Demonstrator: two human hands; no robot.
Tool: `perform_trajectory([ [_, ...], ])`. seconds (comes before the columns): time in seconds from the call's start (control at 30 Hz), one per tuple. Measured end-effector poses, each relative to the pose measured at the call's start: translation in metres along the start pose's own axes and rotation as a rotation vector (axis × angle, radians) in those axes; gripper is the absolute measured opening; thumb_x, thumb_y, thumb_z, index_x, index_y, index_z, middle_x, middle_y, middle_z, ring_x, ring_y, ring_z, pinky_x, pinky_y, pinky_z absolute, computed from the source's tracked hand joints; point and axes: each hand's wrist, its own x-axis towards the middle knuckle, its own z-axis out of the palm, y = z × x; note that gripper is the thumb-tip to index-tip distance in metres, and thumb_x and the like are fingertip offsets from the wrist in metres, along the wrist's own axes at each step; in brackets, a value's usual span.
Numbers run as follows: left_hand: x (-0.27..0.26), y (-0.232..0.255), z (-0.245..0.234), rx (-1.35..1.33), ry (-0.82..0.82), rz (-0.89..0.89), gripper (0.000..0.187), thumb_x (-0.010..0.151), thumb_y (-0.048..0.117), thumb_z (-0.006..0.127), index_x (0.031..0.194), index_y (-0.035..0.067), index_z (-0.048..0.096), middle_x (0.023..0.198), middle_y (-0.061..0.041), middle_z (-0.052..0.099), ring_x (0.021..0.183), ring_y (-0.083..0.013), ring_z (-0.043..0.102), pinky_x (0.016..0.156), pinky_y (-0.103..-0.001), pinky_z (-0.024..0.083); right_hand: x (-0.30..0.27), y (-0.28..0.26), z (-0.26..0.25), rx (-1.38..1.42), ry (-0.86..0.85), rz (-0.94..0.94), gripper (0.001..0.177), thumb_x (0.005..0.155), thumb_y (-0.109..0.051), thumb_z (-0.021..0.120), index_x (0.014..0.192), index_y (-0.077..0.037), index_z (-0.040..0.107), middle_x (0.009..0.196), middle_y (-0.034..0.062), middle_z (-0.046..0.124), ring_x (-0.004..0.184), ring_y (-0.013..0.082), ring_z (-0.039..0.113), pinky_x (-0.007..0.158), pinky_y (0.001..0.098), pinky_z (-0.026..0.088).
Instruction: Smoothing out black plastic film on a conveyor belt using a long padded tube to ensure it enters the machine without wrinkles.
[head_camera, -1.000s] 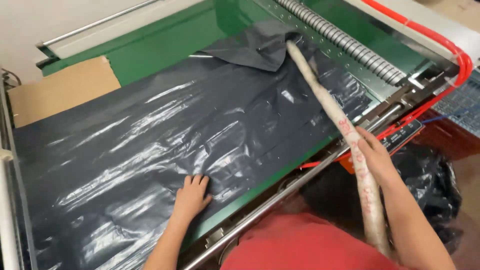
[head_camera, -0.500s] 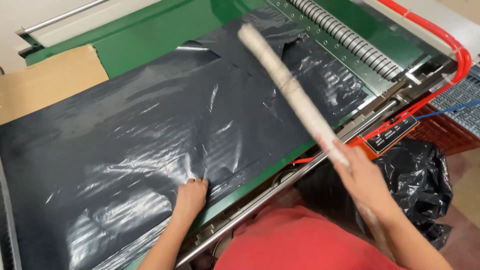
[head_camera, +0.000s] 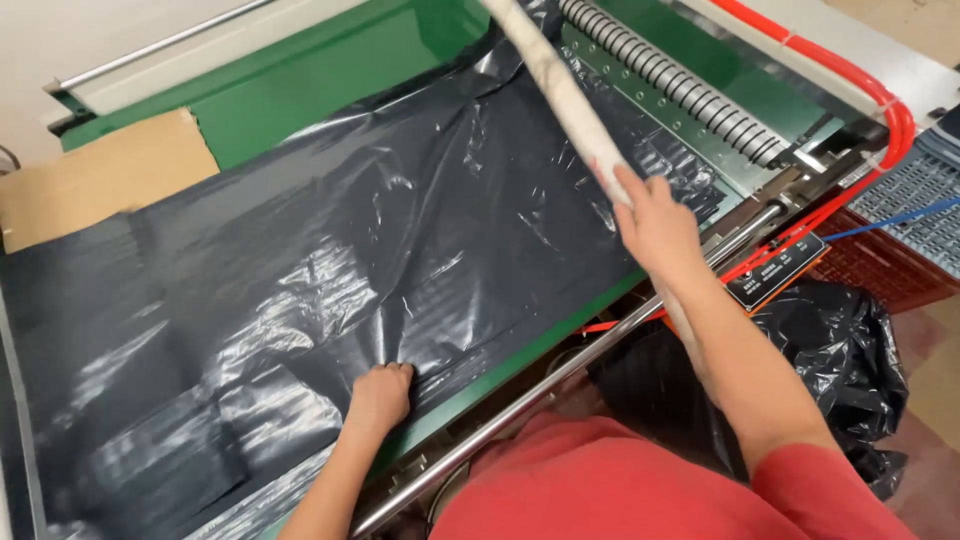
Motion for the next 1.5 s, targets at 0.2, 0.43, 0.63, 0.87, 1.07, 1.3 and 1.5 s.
perform_trajectory([
  [0.2, -0.037, 0.035, -0.115, -0.025, 0.896, 0.653, 0.026, 0.098, 0.039, 0.052, 0.099, 0.014, 0.059, 0.075, -0.004, 0.052, 0.062, -0.0240, 0.055, 0.045, -0.039, 0.043, -0.046, -0.052, -0.086, 0.177, 0.113, -0.006, 0.050, 0.104, -0.035, 0.046, 0.152, -0.019, 0.047, 0.124, 0.0154, 0.053, 0.083, 0.0541, 0.063, 0.076, 0.0620, 0.053],
  [0.43, -0.032, -0.014, -0.083, 0.059, 0.845, 0.281, 0.048, 0.094, 0.062, 0.051, 0.112, 0.018, 0.061, 0.098, -0.007, 0.059, 0.090, -0.0280, 0.059, 0.064, -0.043, 0.044, -0.126, -0.085, -0.033, 0.188, -0.100, -0.342, 0.053, 0.088, -0.040, 0.052, 0.141, -0.042, 0.050, 0.118, -0.0050, 0.057, 0.076, 0.0291, 0.074, 0.064, 0.0420, 0.062],
  [0.63, -0.016, -0.027, -0.080, 0.005, -0.057, -0.071, 0.073, 0.081, 0.048, 0.073, 0.140, 0.015, 0.046, 0.134, -0.004, 0.050, 0.126, -0.0272, 0.046, 0.082, -0.049, 0.056, -0.101, -0.032, 0.015, 0.050, -0.302, -0.065, 0.051, 0.097, -0.035, 0.047, 0.147, -0.028, 0.045, 0.114, 0.0082, 0.056, 0.077, 0.0424, 0.071, 0.068, 0.0533, 0.061],
  [0.87, 0.005, -0.027, 0.004, 0.165, 0.308, 0.028, 0.025, 0.087, 0.022, 0.057, 0.112, 0.019, 0.058, 0.096, 0.001, 0.059, 0.093, -0.0209, 0.059, 0.057, -0.036, 0.053, -0.094, 0.014, 0.001, 0.081, -0.276, 0.325, 0.055, 0.102, -0.038, 0.042, 0.156, -0.029, 0.039, 0.127, 0.0234, 0.055, 0.104, 0.0561, 0.064, 0.091, 0.0613, 0.052],
  [1.07, 0.000, -0.012, -0.029, 0.161, 0.327, 0.036, 0.030, 0.082, 0.024, 0.061, 0.112, 0.020, 0.061, 0.097, 0.001, 0.060, 0.098, -0.0210, 0.059, 0.060, -0.036, 0.055, -0.093, 0.003, 0.001, 0.216, -0.259, 0.260, 0.056, 0.104, -0.039, 0.040, 0.158, -0.024, 0.039, 0.127, 0.0249, 0.054, 0.108, 0.0566, 0.060, 0.092, 0.0617, 0.048],
  [1.3, 0.017, -0.008, 0.005, 0.231, 0.452, 0.134, 0.014, 0.083, 0.018, 0.061, 0.097, 0.017, 0.064, 0.086, -0.001, 0.059, 0.093, -0.0212, 0.060, 0.057, -0.032, 0.054, -0.094, -0.028, -0.008, 0.329, -0.219, 0.170, 0.056, 0.104, -0.034, 0.044, 0.157, -0.018, 0.043, 0.122, 0.0243, 0.056, 0.104, 0.0538, 0.061, 0.091, 0.0601, 0.048],
  [1.5, 0.000, 0.009, -0.035, 0.232, 0.526, 0.150, 0.005, 0.087, 0.015, 0.056, 0.087, 0.019, 0.060, 0.079, -0.001, 0.056, 0.082, -0.0231, 0.060, 0.055, -0.034, 0.048, -0.108, -0.081, -0.019, 0.353, -0.164, -0.094, 0.056, 0.097, -0.036, 0.048, 0.153, -0.028, 0.044, 0.122, 0.0119, 0.053, 0.095, 0.0455, 0.064, 0.079, 0.0549, 0.054],
])
